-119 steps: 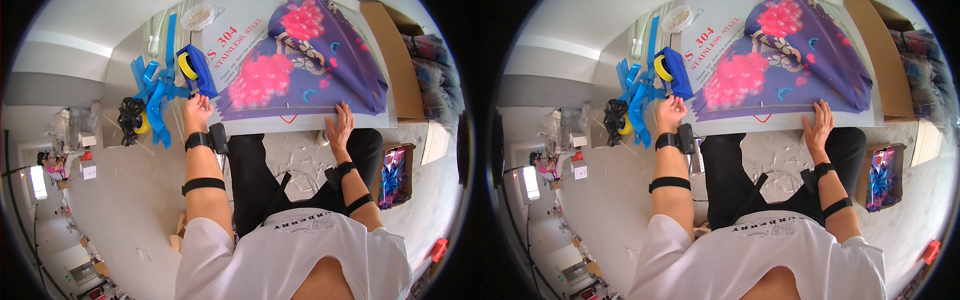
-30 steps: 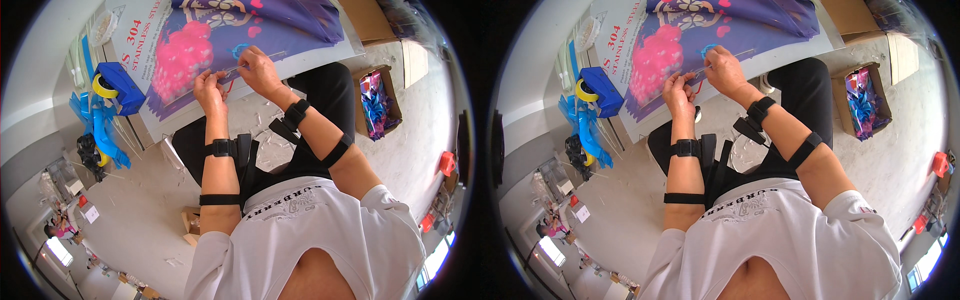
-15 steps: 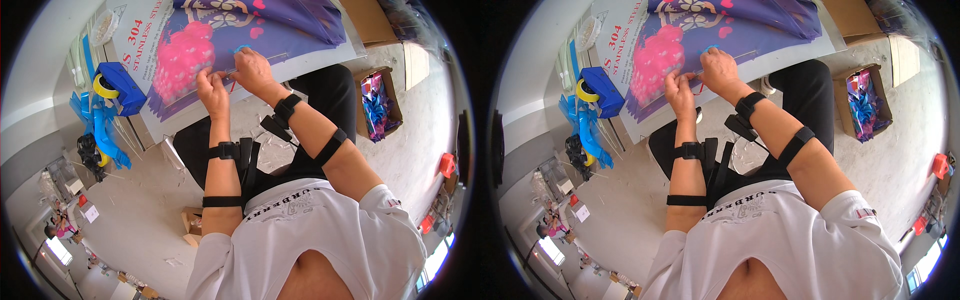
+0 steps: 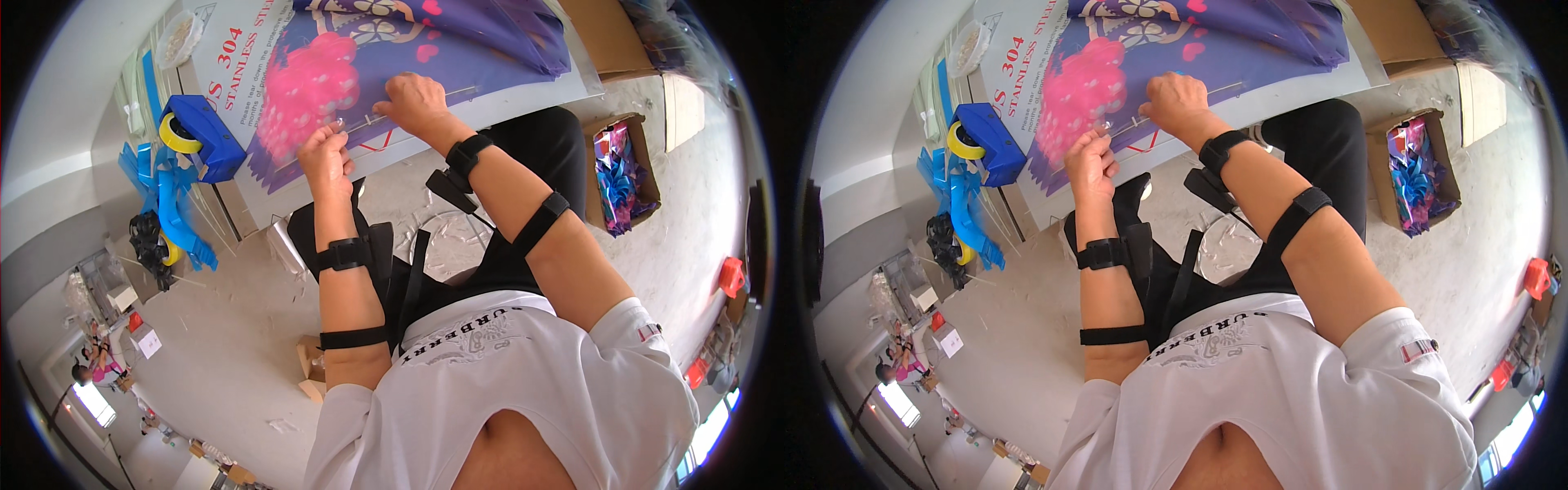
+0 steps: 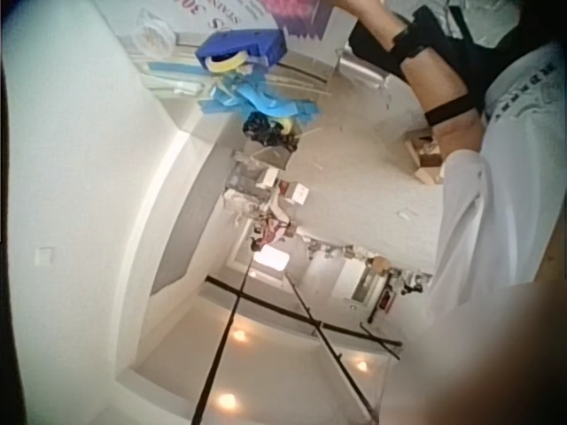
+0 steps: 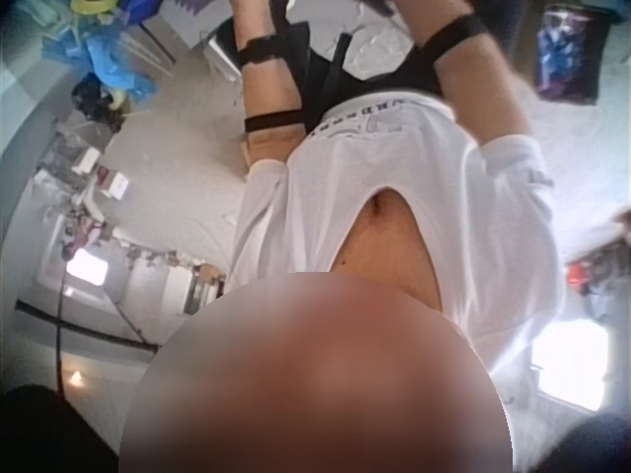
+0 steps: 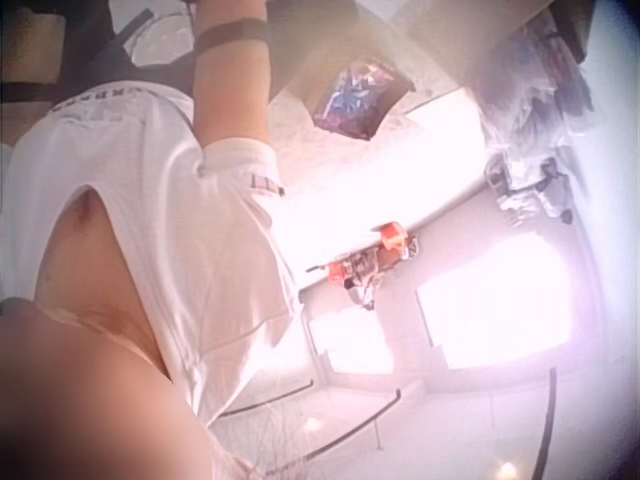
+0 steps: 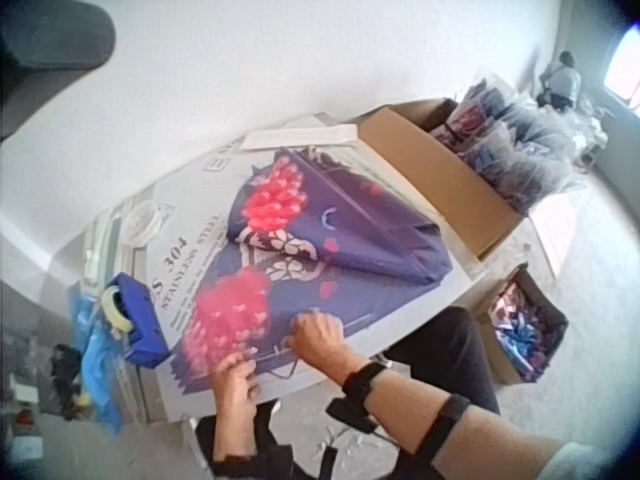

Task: The recorder is assembling a hanging wire and frame for a piece of artwork on a table.

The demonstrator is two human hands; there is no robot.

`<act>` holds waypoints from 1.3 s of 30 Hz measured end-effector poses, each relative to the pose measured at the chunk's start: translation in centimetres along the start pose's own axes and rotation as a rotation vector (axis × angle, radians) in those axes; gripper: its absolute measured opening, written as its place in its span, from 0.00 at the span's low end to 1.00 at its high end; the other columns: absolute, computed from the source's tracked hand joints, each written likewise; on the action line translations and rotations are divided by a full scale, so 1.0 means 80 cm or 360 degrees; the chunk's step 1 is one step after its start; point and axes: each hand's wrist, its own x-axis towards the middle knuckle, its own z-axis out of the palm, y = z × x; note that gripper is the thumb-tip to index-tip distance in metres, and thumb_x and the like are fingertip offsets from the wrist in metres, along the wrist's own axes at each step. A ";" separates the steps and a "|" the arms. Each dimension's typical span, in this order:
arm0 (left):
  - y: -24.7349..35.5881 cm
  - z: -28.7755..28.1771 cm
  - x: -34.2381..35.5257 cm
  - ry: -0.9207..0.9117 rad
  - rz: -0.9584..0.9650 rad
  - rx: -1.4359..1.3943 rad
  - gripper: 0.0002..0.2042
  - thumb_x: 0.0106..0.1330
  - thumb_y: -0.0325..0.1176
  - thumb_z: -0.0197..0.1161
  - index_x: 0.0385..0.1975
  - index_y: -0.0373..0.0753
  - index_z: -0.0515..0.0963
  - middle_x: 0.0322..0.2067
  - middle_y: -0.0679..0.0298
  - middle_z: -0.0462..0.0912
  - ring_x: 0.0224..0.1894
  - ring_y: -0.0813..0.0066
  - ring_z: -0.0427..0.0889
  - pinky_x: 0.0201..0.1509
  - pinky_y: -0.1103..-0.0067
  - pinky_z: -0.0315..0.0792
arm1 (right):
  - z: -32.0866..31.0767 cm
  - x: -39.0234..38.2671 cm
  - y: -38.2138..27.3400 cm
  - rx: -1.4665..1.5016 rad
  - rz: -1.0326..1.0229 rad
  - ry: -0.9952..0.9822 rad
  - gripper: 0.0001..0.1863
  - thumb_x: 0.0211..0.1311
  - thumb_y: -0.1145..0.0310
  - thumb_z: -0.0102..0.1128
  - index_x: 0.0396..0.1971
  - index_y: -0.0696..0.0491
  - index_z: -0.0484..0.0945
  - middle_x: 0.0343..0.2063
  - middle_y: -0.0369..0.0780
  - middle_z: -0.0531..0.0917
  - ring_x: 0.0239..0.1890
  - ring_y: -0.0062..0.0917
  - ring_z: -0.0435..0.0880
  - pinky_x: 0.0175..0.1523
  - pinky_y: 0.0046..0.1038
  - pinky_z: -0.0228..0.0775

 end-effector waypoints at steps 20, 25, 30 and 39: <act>-0.019 -0.003 0.011 -0.0140 -0.0436 -0.0489 0.10 0.56 0.24 0.52 0.36 0.28 0.75 0.13 0.75 0.58 0.11 0.87 0.51 0.15 0.84 0.45 | 0.000 -0.011 0.000 0.0109 -0.0021 0.0082 0.22 0.40 0.49 0.69 0.21 0.55 0.77 0.30 0.42 0.78 0.34 0.39 0.79 0.37 0.37 0.70; -0.023 -0.002 0.011 -0.0127 -0.0412 -0.0472 0.10 0.55 0.23 0.52 0.35 0.28 0.76 0.13 0.75 0.58 0.11 0.87 0.51 0.14 0.84 0.45 | -0.001 -0.014 -0.004 0.0066 -0.0019 0.0060 0.23 0.38 0.49 0.70 0.22 0.54 0.77 0.30 0.42 0.78 0.34 0.39 0.79 0.37 0.37 0.71; -0.025 -0.001 0.010 -0.0117 -0.0372 -0.0433 0.09 0.55 0.23 0.52 0.33 0.29 0.77 0.13 0.75 0.59 0.11 0.87 0.52 0.13 0.84 0.45 | 0.011 -0.026 -0.006 0.0021 -0.0272 0.0338 0.18 0.38 0.55 0.71 0.22 0.54 0.77 0.28 0.41 0.78 0.33 0.38 0.79 0.37 0.36 0.71; -0.024 0.003 0.010 -0.0100 -0.0310 -0.0406 0.09 0.54 0.22 0.52 0.32 0.30 0.78 0.13 0.75 0.60 0.11 0.87 0.52 0.13 0.84 0.45 | 0.030 -0.031 -0.009 0.0074 -0.0456 0.0466 0.16 0.37 0.57 0.70 0.18 0.52 0.75 0.24 0.38 0.76 0.32 0.33 0.78 0.37 0.35 0.66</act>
